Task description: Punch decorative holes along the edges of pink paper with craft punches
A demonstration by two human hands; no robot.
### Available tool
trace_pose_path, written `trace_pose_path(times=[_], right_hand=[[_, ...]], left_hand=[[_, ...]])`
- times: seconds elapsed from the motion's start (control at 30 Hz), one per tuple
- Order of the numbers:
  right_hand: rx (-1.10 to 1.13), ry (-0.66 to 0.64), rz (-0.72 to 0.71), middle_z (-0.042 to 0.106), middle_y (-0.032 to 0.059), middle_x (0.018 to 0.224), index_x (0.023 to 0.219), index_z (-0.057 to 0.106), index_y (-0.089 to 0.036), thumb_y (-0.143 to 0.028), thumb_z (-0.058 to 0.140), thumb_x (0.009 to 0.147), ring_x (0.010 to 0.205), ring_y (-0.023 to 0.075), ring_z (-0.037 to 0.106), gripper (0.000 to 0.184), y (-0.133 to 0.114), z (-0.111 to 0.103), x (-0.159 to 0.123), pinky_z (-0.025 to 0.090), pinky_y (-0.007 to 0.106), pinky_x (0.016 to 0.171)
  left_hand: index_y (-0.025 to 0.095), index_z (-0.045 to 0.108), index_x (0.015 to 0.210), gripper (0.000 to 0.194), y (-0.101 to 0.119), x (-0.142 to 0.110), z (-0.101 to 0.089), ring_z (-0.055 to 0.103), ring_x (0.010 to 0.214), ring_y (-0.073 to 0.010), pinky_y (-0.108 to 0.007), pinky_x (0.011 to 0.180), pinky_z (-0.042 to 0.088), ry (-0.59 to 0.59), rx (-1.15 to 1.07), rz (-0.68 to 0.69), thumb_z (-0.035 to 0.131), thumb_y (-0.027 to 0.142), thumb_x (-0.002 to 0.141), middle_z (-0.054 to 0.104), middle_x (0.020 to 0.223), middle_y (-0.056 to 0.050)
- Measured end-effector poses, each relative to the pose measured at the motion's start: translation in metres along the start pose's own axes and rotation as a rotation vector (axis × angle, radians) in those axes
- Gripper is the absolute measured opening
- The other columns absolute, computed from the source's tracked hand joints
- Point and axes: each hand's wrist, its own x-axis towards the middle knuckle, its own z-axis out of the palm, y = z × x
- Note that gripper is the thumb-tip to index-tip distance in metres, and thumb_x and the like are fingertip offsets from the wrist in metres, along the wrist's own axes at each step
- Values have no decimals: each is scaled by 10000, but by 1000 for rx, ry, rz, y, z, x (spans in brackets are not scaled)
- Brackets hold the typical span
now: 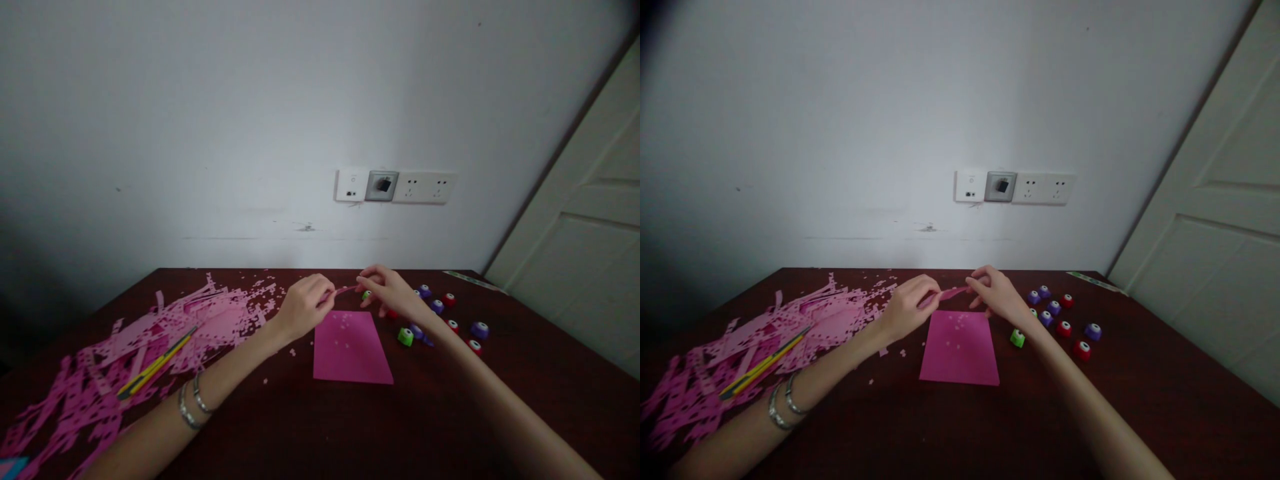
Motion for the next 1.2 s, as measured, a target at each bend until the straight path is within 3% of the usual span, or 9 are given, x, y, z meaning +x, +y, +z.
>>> trace_pose_path(times=[0.13, 0.3, 0.57, 1.2], right_hand=[[123, -179, 154, 673, 132, 870, 750, 522, -146, -461, 531, 796, 672, 170, 661, 319, 3, 1, 0, 411, 143, 319], [160, -198, 161, 660, 56, 721, 729, 548, -141, -258, 658, 695, 585, 109, 620, 164, 13, 6, 4, 452, 137, 380], [189, -231, 108, 617, -6, 646, 745, 524, -155, -187, 658, 652, 535, 89, 582, 166, 18, 6, 7, 514, 193, 465], [154, -239, 143, 621, -17, 638, 771, 512, -163, -118, 608, 633, 544, 100, 602, 174, 11, 6, 3, 531, 215, 492]], left_hand=[[130, 574, 796, 142, 7, -11, 13, 514, 705, -132, -285, 618, 401, -80, 262, 306, 443, 135, 852, 603, 760, -43], [135, 590, 794, 161, 7, -25, 30, 520, 699, -128, -289, 626, 399, -133, 352, 458, 442, 129, 859, 606, 750, -31], [142, 594, 807, 156, 11, -29, 35, 526, 717, -129, -279, 625, 406, -166, 342, 490, 449, 129, 862, 603, 749, -20], [144, 605, 803, 151, 10, -31, 36, 536, 728, -130, -279, 620, 420, -175, 287, 505, 465, 106, 845, 623, 793, -34]])
